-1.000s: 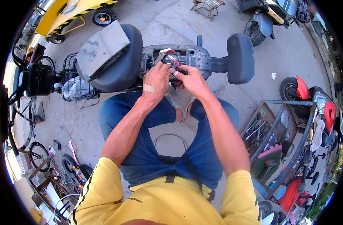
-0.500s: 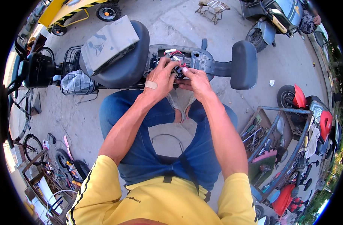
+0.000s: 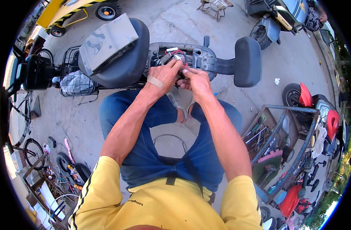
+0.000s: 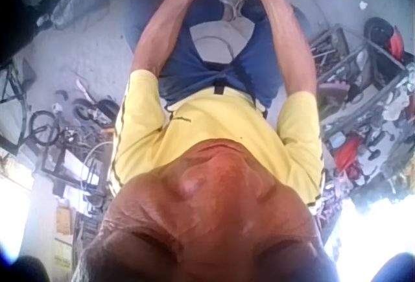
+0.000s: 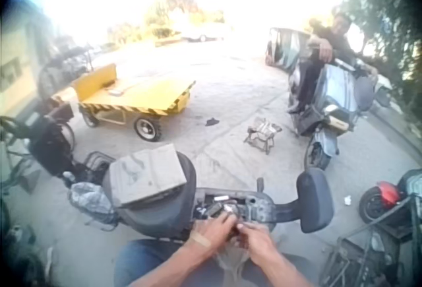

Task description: The person repairs the wiring under the seat of a mobility scooter, then reassembles the seat and backrest. The person manipulates wires and connectors under the seat, then places the seat cover and backrest back onto the scooter frame.

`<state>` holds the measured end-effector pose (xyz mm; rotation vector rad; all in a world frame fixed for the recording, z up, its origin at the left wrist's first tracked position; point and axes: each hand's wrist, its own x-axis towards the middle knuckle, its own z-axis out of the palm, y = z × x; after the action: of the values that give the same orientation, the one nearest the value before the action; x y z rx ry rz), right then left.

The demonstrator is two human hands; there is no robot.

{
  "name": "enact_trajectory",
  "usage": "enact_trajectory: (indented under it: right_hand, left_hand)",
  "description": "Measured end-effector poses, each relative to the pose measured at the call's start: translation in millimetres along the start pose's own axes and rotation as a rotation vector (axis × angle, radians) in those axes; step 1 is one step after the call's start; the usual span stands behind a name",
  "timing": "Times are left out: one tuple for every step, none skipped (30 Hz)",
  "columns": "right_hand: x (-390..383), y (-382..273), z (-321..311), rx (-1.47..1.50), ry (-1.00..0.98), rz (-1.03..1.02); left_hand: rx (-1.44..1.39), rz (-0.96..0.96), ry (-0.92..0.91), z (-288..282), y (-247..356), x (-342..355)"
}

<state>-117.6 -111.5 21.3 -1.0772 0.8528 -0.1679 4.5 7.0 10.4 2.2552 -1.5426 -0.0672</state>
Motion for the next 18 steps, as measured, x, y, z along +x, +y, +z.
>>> enact_trajectory:
  right_hand:
    - [1,1,-2,0.027,0.019,-0.005]
    - [3,1,-4,0.053,0.038,-0.009]
    - [4,2,-6,0.080,0.058,-0.014]
    - [3,1,-7,0.053,0.047,0.005]
    - [2,-1,-7,0.025,0.036,0.024]
    - [1,-3,-8,-0.002,0.026,0.043]
    - [0,-4,-6,-0.119,0.107,-0.050]
    - [0,-5,-3,-0.236,0.187,-0.143]
    - [0,-5,-2,-0.353,0.267,-0.237]
    - [1,-5,-4,-0.401,0.242,-0.367]
    - [3,-6,-8,-0.447,0.215,-0.498]
    - [5,-8,-13,-0.492,0.188,-0.630]
    - [2,-16,-14,-0.419,0.010,-0.546]
    - [-2,-21,-13,-0.426,-0.034,-0.508]
    - [-7,-26,-11,-0.434,-0.078,-0.470]
    - [-10,-30,-9,-0.440,-0.123,-0.433]
    - [-10,-32,-10,-0.523,-0.092,-0.461]
    - [-8,-33,-12,-0.510,-0.081,-0.451]
  left_hand:
    - [0.005,0.018,0.037,-1,2,-1]
    - [0.009,0.036,0.075,-1,4,-1]
    - [0.014,0.072,0.145,-3,5,-2]
    - [0.018,0.111,0.215,-4,6,-2]
    - [0.021,0.149,0.285,-6,7,-2]
    - [0.025,0.197,0.343,-7,9,-1]
    - [0.032,0.242,0.402,-9,11,-1]
    - [0.039,0.287,0.460,-10,12,-1]
    - [0.017,0.312,0.494,-9,11,1]
    - [-0.004,0.335,0.528,-8,9,4]
    - [-0.025,0.359,0.562,-7,9,5]
    - [-0.088,0.260,0.504,-5,11,4]
    - [-0.152,0.163,0.446,-4,15,2]
    - [-0.215,0.067,0.387,-3,18,2]
    - [-0.288,0.008,0.382,-3,19,2]
    - [-0.361,-0.050,0.376,-2,19,2]
    - [-0.433,-0.108,0.370,-1,19,2]
    - [-0.505,-0.167,0.364,0,18,2]
